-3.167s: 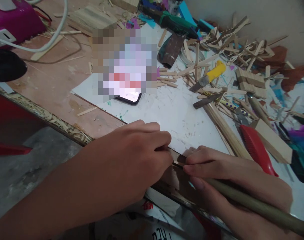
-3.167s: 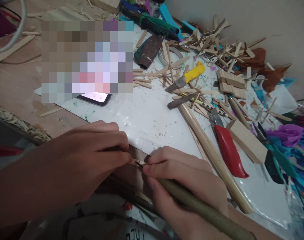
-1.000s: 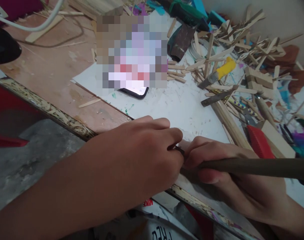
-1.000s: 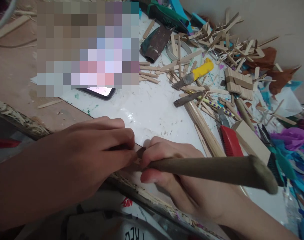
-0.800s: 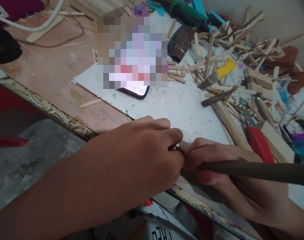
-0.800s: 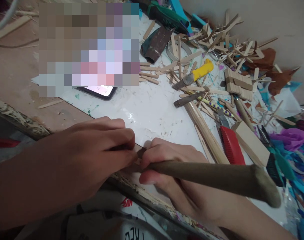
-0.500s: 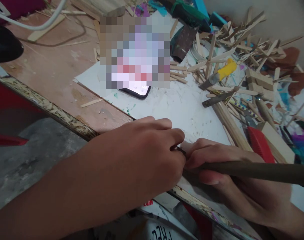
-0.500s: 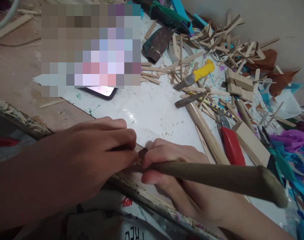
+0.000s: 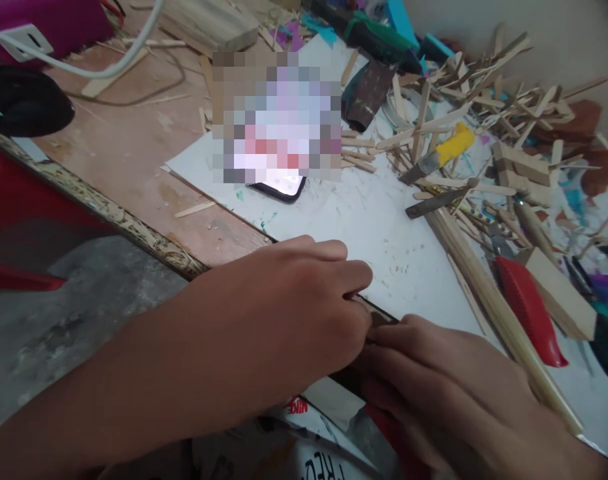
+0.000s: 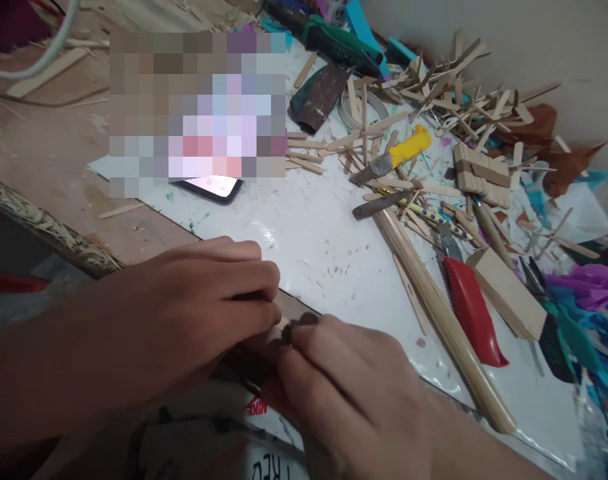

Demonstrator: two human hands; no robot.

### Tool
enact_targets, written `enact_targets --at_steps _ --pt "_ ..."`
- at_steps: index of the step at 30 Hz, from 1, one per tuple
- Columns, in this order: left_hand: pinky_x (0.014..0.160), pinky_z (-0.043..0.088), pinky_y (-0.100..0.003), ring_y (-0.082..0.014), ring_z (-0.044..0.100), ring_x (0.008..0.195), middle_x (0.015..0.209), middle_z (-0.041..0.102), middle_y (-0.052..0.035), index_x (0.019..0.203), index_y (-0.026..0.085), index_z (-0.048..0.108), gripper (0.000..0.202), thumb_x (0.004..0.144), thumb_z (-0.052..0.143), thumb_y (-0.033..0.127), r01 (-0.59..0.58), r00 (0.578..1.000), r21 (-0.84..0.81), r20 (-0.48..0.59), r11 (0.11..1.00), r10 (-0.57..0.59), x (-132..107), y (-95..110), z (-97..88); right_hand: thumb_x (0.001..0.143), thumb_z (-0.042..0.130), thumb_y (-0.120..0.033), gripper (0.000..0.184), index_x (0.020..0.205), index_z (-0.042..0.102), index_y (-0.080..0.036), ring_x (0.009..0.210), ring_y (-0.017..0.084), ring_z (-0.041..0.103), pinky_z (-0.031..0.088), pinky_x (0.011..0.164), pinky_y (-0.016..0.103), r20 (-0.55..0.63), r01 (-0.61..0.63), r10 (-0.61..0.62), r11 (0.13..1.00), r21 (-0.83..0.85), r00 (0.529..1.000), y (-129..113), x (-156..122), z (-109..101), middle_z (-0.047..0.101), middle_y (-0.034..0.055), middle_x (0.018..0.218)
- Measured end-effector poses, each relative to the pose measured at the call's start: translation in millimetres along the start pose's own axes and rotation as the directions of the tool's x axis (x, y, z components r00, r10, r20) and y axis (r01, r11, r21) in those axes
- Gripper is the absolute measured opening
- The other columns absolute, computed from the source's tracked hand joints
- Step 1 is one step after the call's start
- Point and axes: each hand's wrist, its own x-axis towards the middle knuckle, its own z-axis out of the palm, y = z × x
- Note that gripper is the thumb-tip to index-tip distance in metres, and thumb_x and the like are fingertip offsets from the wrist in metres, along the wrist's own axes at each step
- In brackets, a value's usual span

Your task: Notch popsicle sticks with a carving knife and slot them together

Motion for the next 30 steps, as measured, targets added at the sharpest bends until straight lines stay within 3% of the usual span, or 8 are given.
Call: enact_targets --at_steps 13,16,18,21,24,30 --pt "0.098 0.047 -0.039 -0.0216 0.059 0.094 0.094 0.067 0.0003 0.086 0.021 0.072 0.017 0.099 0.077 0.011 -0.007 1.000 0.011 -0.004 1.000 0.007 -3 0 2.5 0.091 0.083 -0.051 0.022 0.101 0.084 -0.031 0.086 0.033 0.082 0.067 0.063 0.037 -0.073 -0.015 0.018 0.999 0.040 0.997 -4 6 -7 0.082 0.0088 0.089" --pt "0.102 0.046 -0.038 -0.0210 0.060 0.093 0.093 0.069 0.0002 0.085 0.021 0.074 0.017 0.099 0.077 0.012 -0.018 1.000 0.031 -0.018 0.999 0.019 -2 -1 4.5 0.092 0.082 -0.043 0.015 0.101 0.084 -0.031 0.086 0.033 0.082 0.068 0.063 0.038 -0.079 -0.018 0.023 0.998 0.062 0.997 -3 0 -11 0.083 0.0084 0.089" --pt "0.103 0.046 -0.037 -0.0209 0.060 0.093 0.094 0.070 0.0001 0.089 0.021 0.075 0.014 0.099 0.076 0.012 -0.022 1.000 0.024 -0.010 0.999 0.022 -1 -2 5.1 0.094 0.078 -0.029 0.011 0.104 0.081 -0.031 0.084 0.030 0.083 0.068 0.063 0.035 -0.075 -0.010 0.017 0.996 0.089 0.997 -3 -5 -13 0.084 0.0062 0.090" --pt "0.108 0.046 -0.038 -0.0210 0.061 0.095 0.096 0.071 0.0003 0.094 0.022 0.075 0.012 0.101 0.073 0.012 -0.034 0.999 0.019 0.005 0.999 0.033 1 -2 4.9 0.091 0.072 -0.012 0.024 0.106 0.076 -0.031 0.083 0.022 0.082 0.066 0.068 0.028 -0.056 0.016 -0.009 0.992 0.123 0.998 0 -9 -15 0.085 0.0015 0.092" --pt "0.113 0.044 -0.038 -0.0208 0.062 0.097 0.096 0.071 0.0005 0.095 0.022 0.074 0.013 0.102 0.071 0.011 -0.030 1.000 0.020 -0.009 0.999 0.030 1 -1 3.7 0.090 0.071 -0.010 0.024 0.106 0.075 -0.028 0.083 0.021 0.081 0.066 0.071 0.028 -0.045 0.032 -0.026 0.990 0.140 0.999 3 -11 -14 0.084 0.0012 0.091" --pt "0.109 0.045 -0.038 -0.0212 0.062 0.095 0.094 0.071 0.0004 0.092 0.022 0.076 0.017 0.100 0.070 0.008 -0.035 0.999 0.040 -0.024 0.999 0.036 0 0 2.6 0.095 0.073 -0.014 0.024 0.111 0.076 -0.031 0.086 0.020 0.080 0.065 0.069 0.027 -0.032 -0.019 0.024 0.986 0.165 0.999 5 -15 -10 0.084 0.0008 0.097"
